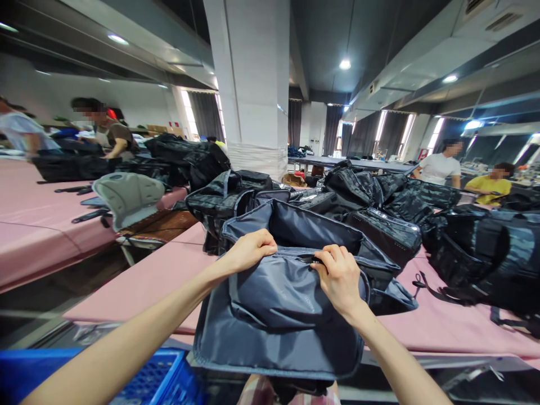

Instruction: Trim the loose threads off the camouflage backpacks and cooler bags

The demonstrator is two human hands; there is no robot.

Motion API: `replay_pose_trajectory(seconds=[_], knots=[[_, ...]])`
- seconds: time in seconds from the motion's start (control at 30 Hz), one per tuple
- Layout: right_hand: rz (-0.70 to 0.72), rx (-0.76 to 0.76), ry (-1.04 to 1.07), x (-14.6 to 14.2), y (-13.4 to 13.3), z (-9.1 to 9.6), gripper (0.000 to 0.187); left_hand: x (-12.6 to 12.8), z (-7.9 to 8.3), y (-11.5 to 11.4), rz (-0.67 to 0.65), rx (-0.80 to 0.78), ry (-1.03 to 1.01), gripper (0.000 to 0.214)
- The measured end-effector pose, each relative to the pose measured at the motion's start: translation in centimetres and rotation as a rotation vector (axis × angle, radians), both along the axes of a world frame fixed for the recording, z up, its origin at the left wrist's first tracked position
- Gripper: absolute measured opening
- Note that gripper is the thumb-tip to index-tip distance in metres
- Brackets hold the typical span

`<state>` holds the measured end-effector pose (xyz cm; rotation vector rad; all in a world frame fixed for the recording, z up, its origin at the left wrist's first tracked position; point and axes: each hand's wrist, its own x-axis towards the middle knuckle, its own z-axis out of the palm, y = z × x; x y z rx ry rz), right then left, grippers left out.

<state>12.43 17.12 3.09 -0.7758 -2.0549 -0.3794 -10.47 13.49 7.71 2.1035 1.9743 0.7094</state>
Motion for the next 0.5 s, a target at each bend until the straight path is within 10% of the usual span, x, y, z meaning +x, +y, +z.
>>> replay_pose_trajectory(seconds=[0.5], knots=[[0.083, -0.109, -0.011, 0.7, 0.3, 0.3, 0.008, -0.2, -0.3, -0.1, -0.025, 0.01, -0.014, 0.021]])
